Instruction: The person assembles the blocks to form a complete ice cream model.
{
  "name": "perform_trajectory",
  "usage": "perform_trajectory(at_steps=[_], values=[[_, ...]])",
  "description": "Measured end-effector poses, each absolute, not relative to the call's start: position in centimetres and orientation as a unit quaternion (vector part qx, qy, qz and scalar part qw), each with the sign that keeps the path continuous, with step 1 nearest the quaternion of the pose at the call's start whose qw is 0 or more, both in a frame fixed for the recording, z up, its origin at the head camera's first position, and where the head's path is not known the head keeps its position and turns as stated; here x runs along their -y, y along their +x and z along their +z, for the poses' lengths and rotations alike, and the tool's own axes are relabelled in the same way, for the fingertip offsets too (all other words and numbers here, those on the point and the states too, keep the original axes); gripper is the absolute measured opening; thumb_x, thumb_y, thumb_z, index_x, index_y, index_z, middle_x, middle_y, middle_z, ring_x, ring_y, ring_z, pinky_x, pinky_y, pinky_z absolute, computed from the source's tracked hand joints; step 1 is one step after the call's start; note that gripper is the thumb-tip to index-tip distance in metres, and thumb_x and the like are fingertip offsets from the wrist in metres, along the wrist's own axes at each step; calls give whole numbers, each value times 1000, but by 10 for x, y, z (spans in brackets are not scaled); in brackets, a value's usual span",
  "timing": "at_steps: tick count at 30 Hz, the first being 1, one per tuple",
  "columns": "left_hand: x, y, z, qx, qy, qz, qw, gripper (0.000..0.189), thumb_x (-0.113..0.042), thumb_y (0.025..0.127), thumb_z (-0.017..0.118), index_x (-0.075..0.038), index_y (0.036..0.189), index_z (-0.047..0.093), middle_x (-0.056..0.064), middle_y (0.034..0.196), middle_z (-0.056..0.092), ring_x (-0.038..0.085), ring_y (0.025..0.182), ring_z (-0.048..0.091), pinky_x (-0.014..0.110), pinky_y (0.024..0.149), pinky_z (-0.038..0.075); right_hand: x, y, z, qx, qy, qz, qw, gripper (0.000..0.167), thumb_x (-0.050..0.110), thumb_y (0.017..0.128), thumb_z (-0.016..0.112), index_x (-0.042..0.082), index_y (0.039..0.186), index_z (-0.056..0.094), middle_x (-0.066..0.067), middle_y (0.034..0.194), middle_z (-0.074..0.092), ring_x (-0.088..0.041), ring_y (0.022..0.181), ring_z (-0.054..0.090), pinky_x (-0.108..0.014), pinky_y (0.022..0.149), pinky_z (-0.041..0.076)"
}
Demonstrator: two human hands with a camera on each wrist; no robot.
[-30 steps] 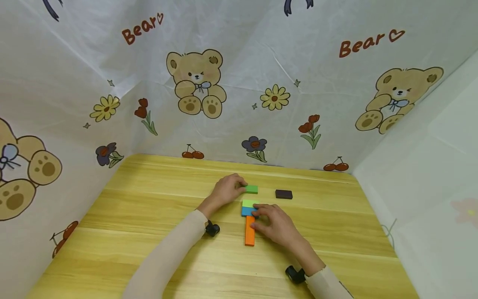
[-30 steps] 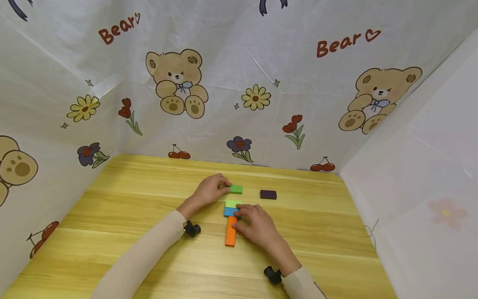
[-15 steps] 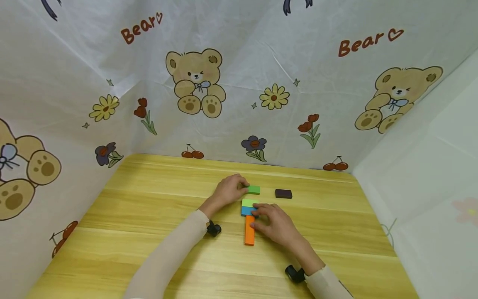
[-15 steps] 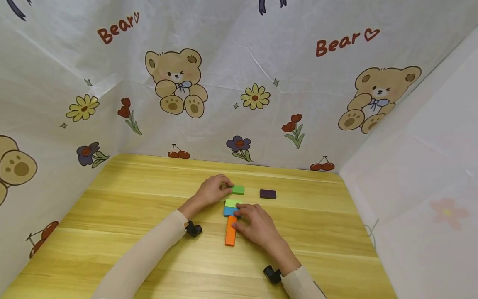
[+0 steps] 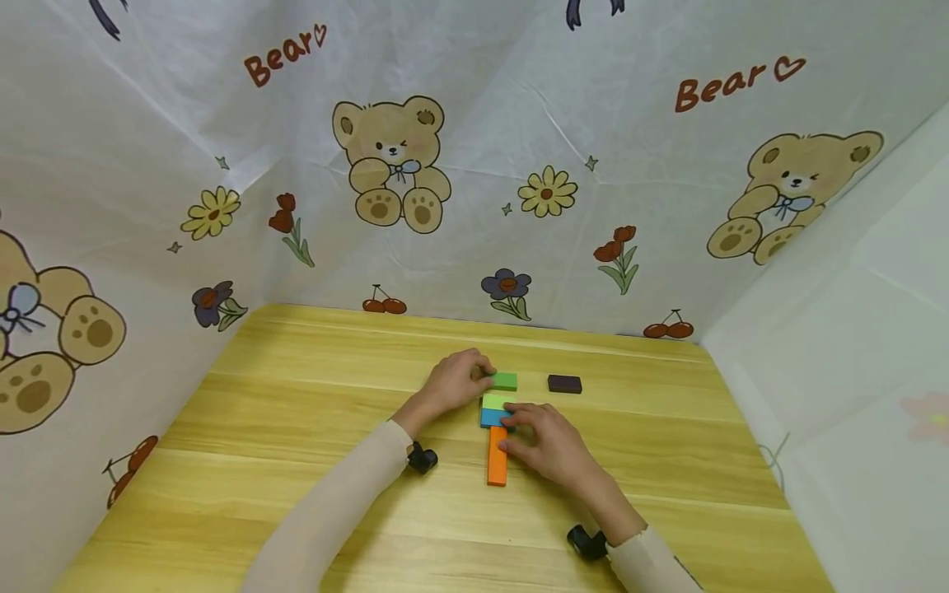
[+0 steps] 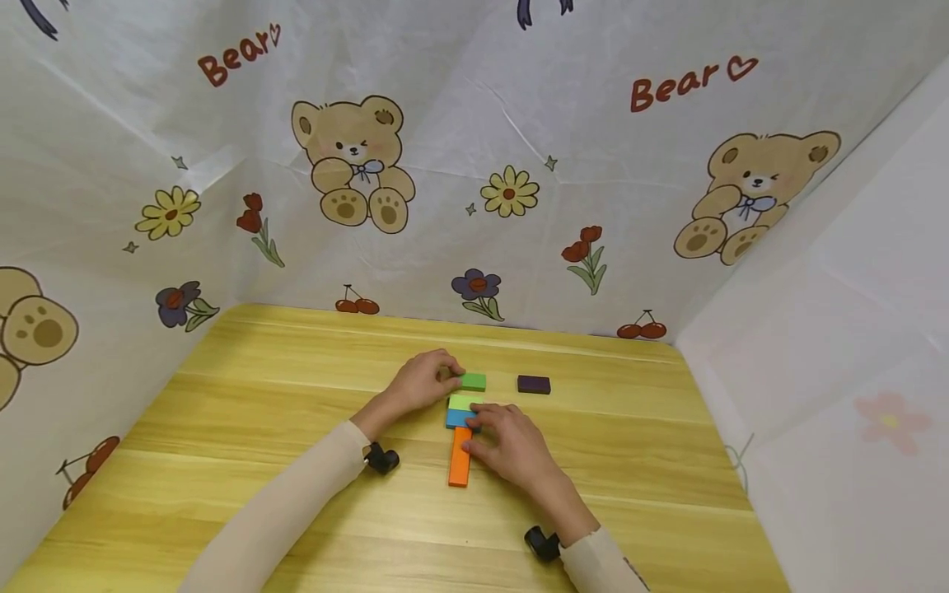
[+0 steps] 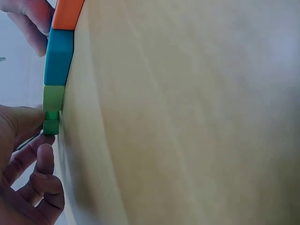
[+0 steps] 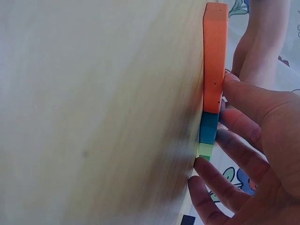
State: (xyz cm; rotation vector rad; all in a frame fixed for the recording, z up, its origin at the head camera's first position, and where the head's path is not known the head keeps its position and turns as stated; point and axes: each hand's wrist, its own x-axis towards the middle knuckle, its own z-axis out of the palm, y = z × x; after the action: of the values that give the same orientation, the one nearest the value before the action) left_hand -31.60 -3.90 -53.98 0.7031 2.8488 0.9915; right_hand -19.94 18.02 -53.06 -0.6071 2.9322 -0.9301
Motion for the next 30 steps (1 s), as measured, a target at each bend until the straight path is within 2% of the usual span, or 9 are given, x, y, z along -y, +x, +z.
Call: perform_trajectory(at_steps=[7, 12, 18, 23, 30], values=[[39, -312, -541, -917, 237, 319, 20, 17, -31, 102, 76, -21, 116, 82, -4, 116, 74, 17, 101, 69, 40, 91, 57, -181, -199, -532, -936, -190, -295, 4, 35, 37, 95, 84, 20, 125, 81, 3, 153, 67, -32, 143, 60, -61, 126, 39], [40, -311, -542, -920, 236, 312, 18, 17, -32, 102, 76, -23, 115, 82, -6, 118, 75, 17, 105, 70, 41, 92, 57, -181, -199, -531, -936, -188, -298, 5, 35, 37, 95, 84, 21, 125, 81, 3, 153, 66, -32, 141, 61, -59, 119, 47], [42, -310, -542, -922, 233, 309, 17, 16, -32, 101, 76, -24, 114, 82, -7, 119, 76, 19, 108, 72, 43, 95, 58, -180, -200, -532, -936, -186, -300, 5, 36, 37, 95, 84, 21, 126, 81, 2, 152, 67, -32, 142, 61, -59, 123, 43], [42, -309, -541, -922, 234, 309, 17, 17, -32, 101, 76, -25, 114, 82, -7, 117, 77, 19, 108, 72, 43, 95, 58, -181, -201, -532, -937, -185, -295, 7, 36, 38, 95, 84, 22, 126, 80, 2, 153, 67, -32, 139, 62, -57, 116, 50], [43, -306, -540, -920, 239, 309, 19, 16, -31, 102, 75, -24, 115, 82, -6, 119, 77, 21, 112, 73, 46, 99, 58, -182, -202, -532, -937, -184, -298, 10, 36, 38, 94, 85, 22, 126, 81, 2, 153, 67, -31, 140, 61, -56, 117, 49]])
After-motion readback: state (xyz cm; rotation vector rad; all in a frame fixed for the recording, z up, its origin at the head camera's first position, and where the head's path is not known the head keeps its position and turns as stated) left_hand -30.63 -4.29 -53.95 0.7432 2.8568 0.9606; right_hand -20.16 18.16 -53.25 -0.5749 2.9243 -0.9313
